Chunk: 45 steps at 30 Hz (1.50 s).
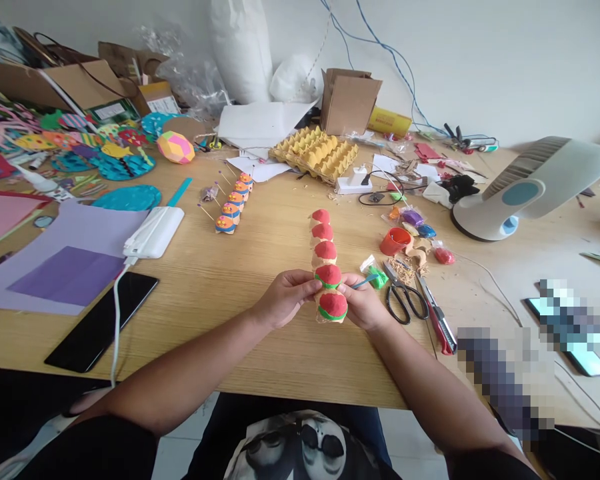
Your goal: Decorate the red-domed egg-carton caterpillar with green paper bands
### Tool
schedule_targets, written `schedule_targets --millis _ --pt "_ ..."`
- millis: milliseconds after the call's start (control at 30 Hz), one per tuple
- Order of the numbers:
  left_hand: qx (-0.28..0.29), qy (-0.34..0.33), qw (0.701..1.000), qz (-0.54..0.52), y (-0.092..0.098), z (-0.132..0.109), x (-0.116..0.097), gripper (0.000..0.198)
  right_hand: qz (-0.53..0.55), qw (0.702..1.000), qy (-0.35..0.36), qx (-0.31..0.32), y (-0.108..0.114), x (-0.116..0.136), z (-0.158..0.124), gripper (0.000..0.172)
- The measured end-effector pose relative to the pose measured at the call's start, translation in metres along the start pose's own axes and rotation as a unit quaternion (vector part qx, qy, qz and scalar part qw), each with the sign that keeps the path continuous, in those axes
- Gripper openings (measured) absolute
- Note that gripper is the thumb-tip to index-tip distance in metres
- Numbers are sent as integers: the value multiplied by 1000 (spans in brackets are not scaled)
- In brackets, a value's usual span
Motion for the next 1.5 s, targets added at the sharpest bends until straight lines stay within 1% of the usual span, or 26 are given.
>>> schedule_targets --millis 100,300,367,533,733,900,1033,1133,1300,1500 --pt "2 -5 1000 1 0 0 0 23 1 1000 6 7 -1 0 0 28" --pt "16 -4 1000 -1 -4 -1 -3 35 8 1000 7 13 -3 2 0 27" --pt "10 3 1000 -7 -4 -1 -1 35 2 1000 5 14 -3 1 0 27" --pt "-27 9 999 -30 3 -1 3 34 -21 1000 2 22 -3 -2 0 30" --pt "-8 41 996 -84 -1 -1 13 38 -17 1000 13 10 1 0 -1 28" --pt "-31 44 994 -97 2 -2 12 32 -39 999 15 4 4 2 0 28" --pt "-42 49 993 -99 4 -1 12 30 -19 1000 4 15 0 0 1 32" --pt "-35 50 993 -105 5 -1 15 28 7 1000 -3 15 -2 -3 0 34" --pt "-15 59 993 -104 6 -1 18 30 33 999 0 0 -3 -4 -2 30" --pt "4 70 991 -113 2 0 19 31 43 999 -12 0 -9 -3 -2 37"
Point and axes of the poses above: each hand's wrist, its own z-axis towards the middle knuckle, its own y-axis out of the back of the hand, x = y × z, the point moved 9 cm from there along z, towards the middle knuckle, and after that the axes turned 11 degrees about x, right-handed, at the moved point
